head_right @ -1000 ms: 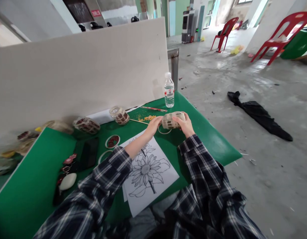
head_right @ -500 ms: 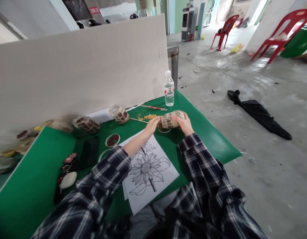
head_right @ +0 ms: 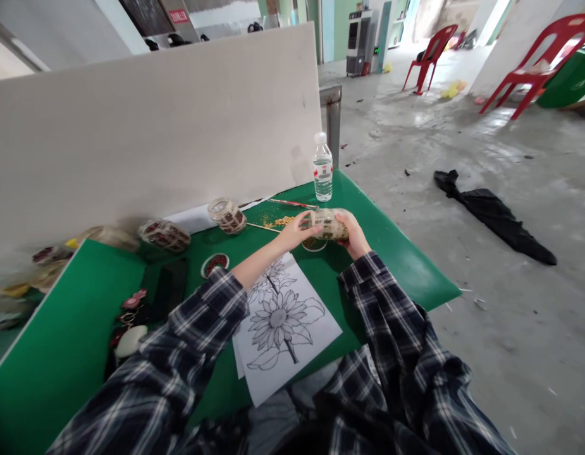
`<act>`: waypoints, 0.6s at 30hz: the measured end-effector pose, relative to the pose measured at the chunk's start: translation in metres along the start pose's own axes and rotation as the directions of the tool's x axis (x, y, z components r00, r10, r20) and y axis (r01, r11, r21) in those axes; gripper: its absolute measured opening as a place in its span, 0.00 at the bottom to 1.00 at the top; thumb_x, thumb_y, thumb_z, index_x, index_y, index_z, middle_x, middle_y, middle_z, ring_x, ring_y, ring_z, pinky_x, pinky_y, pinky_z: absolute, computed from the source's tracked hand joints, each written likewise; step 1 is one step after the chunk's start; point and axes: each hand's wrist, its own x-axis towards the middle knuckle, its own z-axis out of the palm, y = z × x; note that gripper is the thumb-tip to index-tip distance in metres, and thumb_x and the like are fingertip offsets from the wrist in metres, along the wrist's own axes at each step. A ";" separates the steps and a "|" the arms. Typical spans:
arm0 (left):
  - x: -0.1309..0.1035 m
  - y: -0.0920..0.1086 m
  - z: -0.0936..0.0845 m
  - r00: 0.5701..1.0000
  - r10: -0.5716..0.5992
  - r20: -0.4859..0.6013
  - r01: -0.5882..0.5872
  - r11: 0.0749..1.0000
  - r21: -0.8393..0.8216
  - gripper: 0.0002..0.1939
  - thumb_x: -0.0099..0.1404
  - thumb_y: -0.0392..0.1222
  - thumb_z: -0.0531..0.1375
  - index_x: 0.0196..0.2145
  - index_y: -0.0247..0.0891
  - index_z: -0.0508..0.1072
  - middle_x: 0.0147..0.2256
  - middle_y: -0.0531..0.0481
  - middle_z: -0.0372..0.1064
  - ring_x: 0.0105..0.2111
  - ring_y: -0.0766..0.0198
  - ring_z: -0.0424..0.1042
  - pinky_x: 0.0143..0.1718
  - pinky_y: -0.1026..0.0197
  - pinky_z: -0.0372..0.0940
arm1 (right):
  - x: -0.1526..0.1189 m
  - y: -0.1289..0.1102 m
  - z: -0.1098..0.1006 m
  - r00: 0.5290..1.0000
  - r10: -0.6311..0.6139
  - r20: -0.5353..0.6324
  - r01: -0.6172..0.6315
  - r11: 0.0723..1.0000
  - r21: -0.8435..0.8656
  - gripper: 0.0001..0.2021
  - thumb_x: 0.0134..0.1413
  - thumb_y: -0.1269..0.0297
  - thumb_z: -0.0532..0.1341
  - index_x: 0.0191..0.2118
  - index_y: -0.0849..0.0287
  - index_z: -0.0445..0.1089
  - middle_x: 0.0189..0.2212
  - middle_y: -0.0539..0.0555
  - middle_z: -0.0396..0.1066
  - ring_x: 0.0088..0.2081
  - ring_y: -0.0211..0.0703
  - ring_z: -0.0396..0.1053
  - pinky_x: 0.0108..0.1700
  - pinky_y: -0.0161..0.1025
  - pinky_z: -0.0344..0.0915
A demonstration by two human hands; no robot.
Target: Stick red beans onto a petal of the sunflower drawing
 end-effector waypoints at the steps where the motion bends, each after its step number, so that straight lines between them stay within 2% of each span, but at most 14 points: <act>1: 0.001 0.005 -0.002 1.000 0.017 -0.003 -0.017 0.999 0.038 0.40 0.52 0.56 0.68 0.58 0.37 0.63 0.54 0.38 0.68 0.50 0.51 0.70 0.52 0.50 0.64 | -0.001 0.000 0.001 0.999 0.003 0.033 -0.004 1.000 0.029 0.27 0.52 0.40 0.57 0.51 0.53 0.69 0.44 0.55 0.74 0.37 0.46 0.72 0.31 0.40 0.69; 4: 0.003 0.026 -0.010 0.998 0.067 -0.020 -0.063 0.983 0.171 0.38 0.51 0.58 0.68 0.54 0.36 0.68 0.50 0.38 0.70 0.47 0.49 0.71 0.50 0.49 0.64 | -0.002 -0.001 0.003 0.988 0.003 0.153 -0.021 0.993 0.117 0.30 0.54 0.37 0.53 0.54 0.53 0.67 0.44 0.56 0.74 0.34 0.44 0.72 0.27 0.38 0.66; 6: 0.004 0.044 -0.020 0.997 0.073 -0.003 -0.071 0.979 0.193 0.35 0.51 0.56 0.68 0.53 0.38 0.71 0.49 0.39 0.71 0.47 0.48 0.70 0.51 0.50 0.64 | -0.002 -0.002 0.004 0.974 0.018 0.226 -0.050 0.989 0.138 0.34 0.54 0.34 0.49 0.56 0.53 0.66 0.44 0.56 0.74 0.31 0.43 0.72 0.26 0.38 0.64; 10: 0.000 0.084 -0.048 0.997 0.043 -0.057 -0.025 0.957 0.290 0.32 0.53 0.56 0.67 0.52 0.37 0.72 0.47 0.39 0.72 0.48 0.44 0.69 0.51 0.50 0.62 | 0.000 -0.002 0.000 0.939 0.088 0.332 -0.159 0.969 0.192 0.40 0.51 0.28 0.44 0.50 0.57 0.70 0.41 0.60 0.75 0.34 0.47 0.73 0.29 0.40 0.66; 12: -0.006 0.104 -0.069 0.995 0.074 -0.068 -0.039 0.906 0.421 0.33 0.52 0.58 0.67 0.52 0.38 0.73 0.48 0.40 0.72 0.48 0.45 0.69 0.51 0.51 0.61 | 0.003 -0.001 -0.003 0.925 0.108 0.365 -0.212 0.943 0.257 0.38 0.51 0.29 0.46 0.47 0.58 0.71 0.39 0.60 0.75 0.33 0.46 0.72 0.29 0.40 0.66; 14: -0.015 0.121 -0.097 0.994 0.097 -0.059 -0.047 0.823 0.566 0.35 0.52 0.61 0.66 0.53 0.38 0.72 0.50 0.41 0.70 0.48 0.46 0.68 0.51 0.52 0.61 | 0.007 0.001 -0.005 0.928 0.123 0.351 -0.237 0.923 0.303 0.34 0.53 0.32 0.50 0.44 0.60 0.72 0.34 0.59 0.75 0.30 0.42 0.70 0.29 0.38 0.65; 15: -0.021 0.129 -0.113 0.994 0.080 -0.071 -0.016 0.769 0.640 0.37 0.53 0.62 0.65 0.54 0.38 0.70 0.51 0.41 0.69 0.49 0.46 0.68 0.50 0.52 0.61 | 0.010 0.002 -0.006 0.936 0.127 0.329 -0.237 0.918 0.317 0.32 0.54 0.34 0.52 0.43 0.60 0.72 0.32 0.58 0.74 0.28 0.41 0.69 0.28 0.37 0.65; 18: -0.039 0.142 -0.163 0.984 -0.061 -0.166 0.171 0.569 0.804 0.40 0.52 0.63 0.64 0.57 0.36 0.68 0.52 0.40 0.68 0.48 0.47 0.68 0.48 0.52 0.62 | 0.014 0.007 -0.006 0.959 0.122 0.256 -0.199 0.933 0.301 0.28 0.55 0.38 0.54 0.39 0.61 0.73 0.27 0.55 0.72 0.25 0.39 0.66 0.26 0.36 0.63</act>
